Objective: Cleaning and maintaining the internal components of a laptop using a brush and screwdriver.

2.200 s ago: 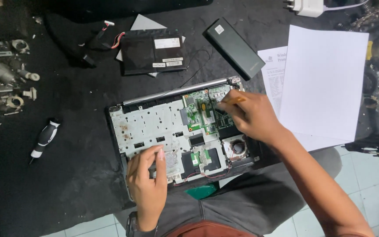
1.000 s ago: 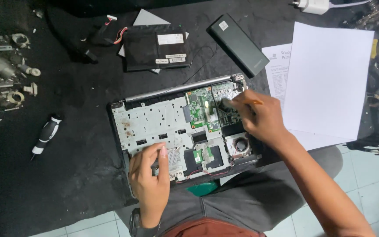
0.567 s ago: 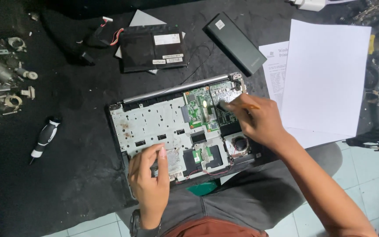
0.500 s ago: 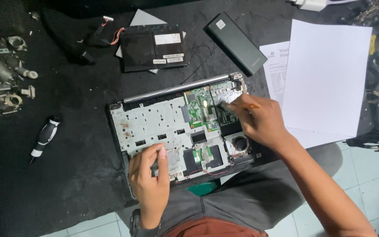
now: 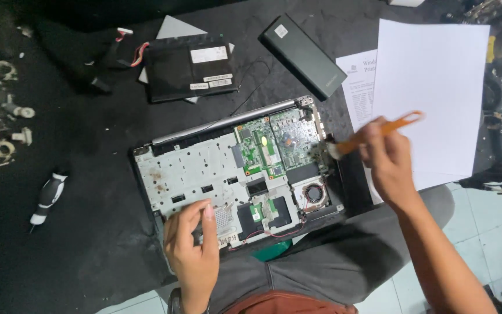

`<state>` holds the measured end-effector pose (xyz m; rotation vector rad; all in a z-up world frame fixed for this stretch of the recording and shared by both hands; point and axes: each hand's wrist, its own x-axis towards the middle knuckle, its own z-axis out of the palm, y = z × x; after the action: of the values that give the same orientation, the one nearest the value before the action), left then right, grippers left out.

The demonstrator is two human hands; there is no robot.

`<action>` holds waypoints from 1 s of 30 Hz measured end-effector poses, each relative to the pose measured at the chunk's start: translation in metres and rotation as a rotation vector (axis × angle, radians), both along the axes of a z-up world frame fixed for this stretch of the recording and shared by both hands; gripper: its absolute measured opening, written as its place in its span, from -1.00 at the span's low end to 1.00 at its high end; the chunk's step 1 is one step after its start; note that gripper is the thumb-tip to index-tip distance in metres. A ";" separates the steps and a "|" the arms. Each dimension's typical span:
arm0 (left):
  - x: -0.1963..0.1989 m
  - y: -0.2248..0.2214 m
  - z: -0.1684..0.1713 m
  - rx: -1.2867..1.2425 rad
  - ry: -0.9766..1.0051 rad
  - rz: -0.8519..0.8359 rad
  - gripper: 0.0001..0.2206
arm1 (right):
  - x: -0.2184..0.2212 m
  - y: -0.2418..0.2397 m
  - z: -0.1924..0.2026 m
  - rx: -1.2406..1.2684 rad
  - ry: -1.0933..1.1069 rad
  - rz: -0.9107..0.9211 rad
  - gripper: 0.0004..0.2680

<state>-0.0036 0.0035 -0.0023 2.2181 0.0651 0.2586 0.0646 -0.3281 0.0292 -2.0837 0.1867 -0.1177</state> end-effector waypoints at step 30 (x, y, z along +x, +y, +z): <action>-0.012 -0.004 -0.011 0.153 0.154 0.172 -0.84 | 0.003 0.046 -0.003 -0.309 -0.248 0.019 -0.93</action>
<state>-0.0159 -0.0005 -0.0132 2.3844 0.3314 0.1922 0.0680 -0.2819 0.0258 -2.3528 -0.0045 -0.4136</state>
